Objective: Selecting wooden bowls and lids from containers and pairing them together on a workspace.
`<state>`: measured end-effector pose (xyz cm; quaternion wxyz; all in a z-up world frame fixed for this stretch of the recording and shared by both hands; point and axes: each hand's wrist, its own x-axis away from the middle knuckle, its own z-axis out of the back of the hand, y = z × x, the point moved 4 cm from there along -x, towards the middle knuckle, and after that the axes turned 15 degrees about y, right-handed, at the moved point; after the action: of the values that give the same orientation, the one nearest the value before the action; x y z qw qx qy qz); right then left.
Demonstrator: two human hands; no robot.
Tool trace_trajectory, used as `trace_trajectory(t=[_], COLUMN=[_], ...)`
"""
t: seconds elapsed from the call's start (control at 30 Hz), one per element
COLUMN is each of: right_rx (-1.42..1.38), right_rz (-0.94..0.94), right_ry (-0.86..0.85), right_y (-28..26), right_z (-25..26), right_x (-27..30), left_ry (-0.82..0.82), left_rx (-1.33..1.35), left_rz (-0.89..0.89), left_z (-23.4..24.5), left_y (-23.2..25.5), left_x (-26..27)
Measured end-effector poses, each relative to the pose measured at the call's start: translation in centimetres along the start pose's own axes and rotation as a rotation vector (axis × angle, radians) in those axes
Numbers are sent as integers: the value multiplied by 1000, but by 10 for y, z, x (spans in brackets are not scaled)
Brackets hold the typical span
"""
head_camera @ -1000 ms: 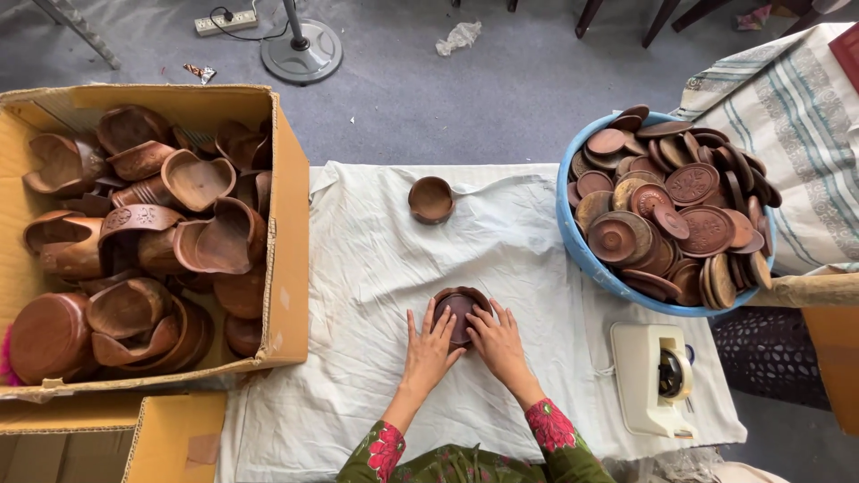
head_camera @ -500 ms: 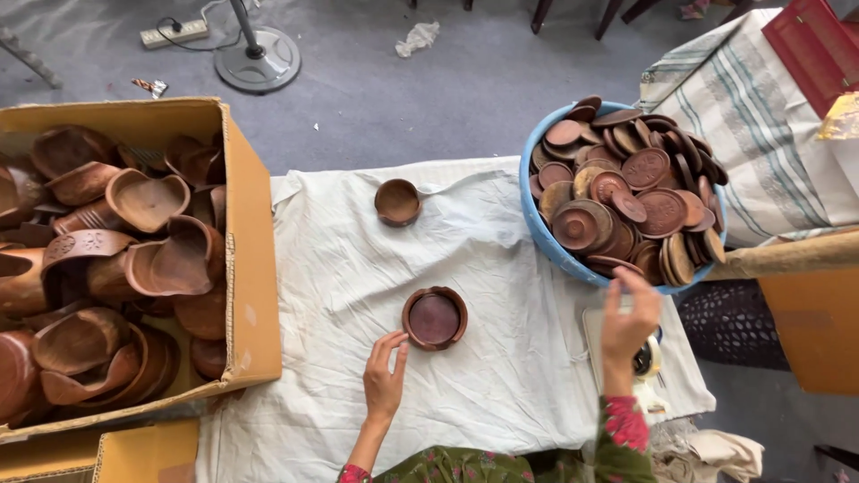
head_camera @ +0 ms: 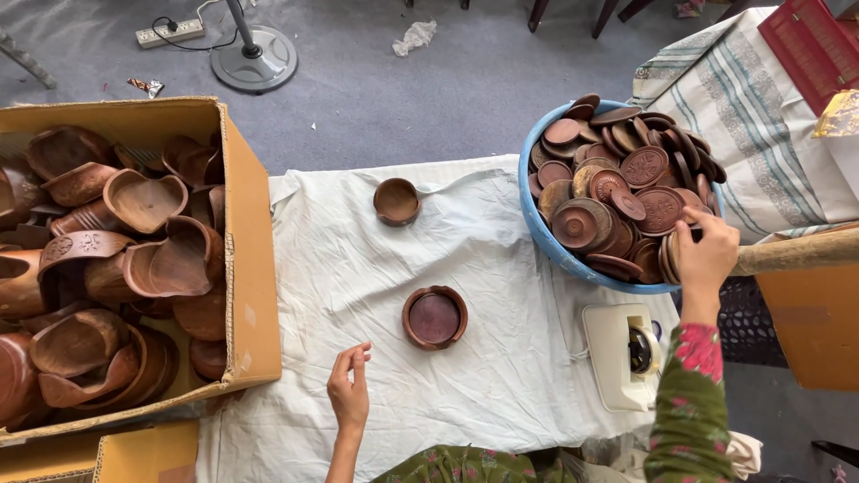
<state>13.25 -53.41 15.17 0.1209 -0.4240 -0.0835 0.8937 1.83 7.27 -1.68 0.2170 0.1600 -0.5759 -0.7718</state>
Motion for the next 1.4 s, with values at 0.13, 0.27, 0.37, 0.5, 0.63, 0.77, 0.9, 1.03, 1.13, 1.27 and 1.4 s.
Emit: trace_trajectory(t=[0.13, 0.27, 0.37, 0.5, 0.63, 0.77, 0.9, 1.03, 1.13, 1.27, 1.4], right_rx=[107, 145, 84, -51, -54, -220, -843, -1048, -1087, -1067, -1029], right_rz=[-2, -133, -267, -363, -310, -262, -742, -1049, -1093, -1094, -1078], right_ry=[-21, -63, -84, -7, 188, 246, -304, -555, -674, -706, -679], right_y=[43, 74, 82, 83, 46, -83, -147, -184, -205, -222, -229], right_z=[-39, -66, -77, -79, -49, 19, -14, -39, -36, -39, -69], right_x=[-8, -8, -5, -4, -11, 1, 114, 205, 229, 240, 257], left_ry=[32, 31, 32, 34, 57, 66, -149, -391, -548, -565, -391], left_rx=[-20, -43, -40, -32, -20, 23, 47, 158, 278, 293, -277], left_rz=[23, 86, 87, 96, 67, 43, 86, 144, 142, -3, -433], left_z=[7, 8, 7, 11, 15, 7, -35, -66, -76, -84, -99], left_y=[-11, -19, -20, -12, -10, -18, -2, 51, 95, 100, 61], left_x=[0, 3, 2, 0, -1, 0, 10, 23, 27, 29, 15])
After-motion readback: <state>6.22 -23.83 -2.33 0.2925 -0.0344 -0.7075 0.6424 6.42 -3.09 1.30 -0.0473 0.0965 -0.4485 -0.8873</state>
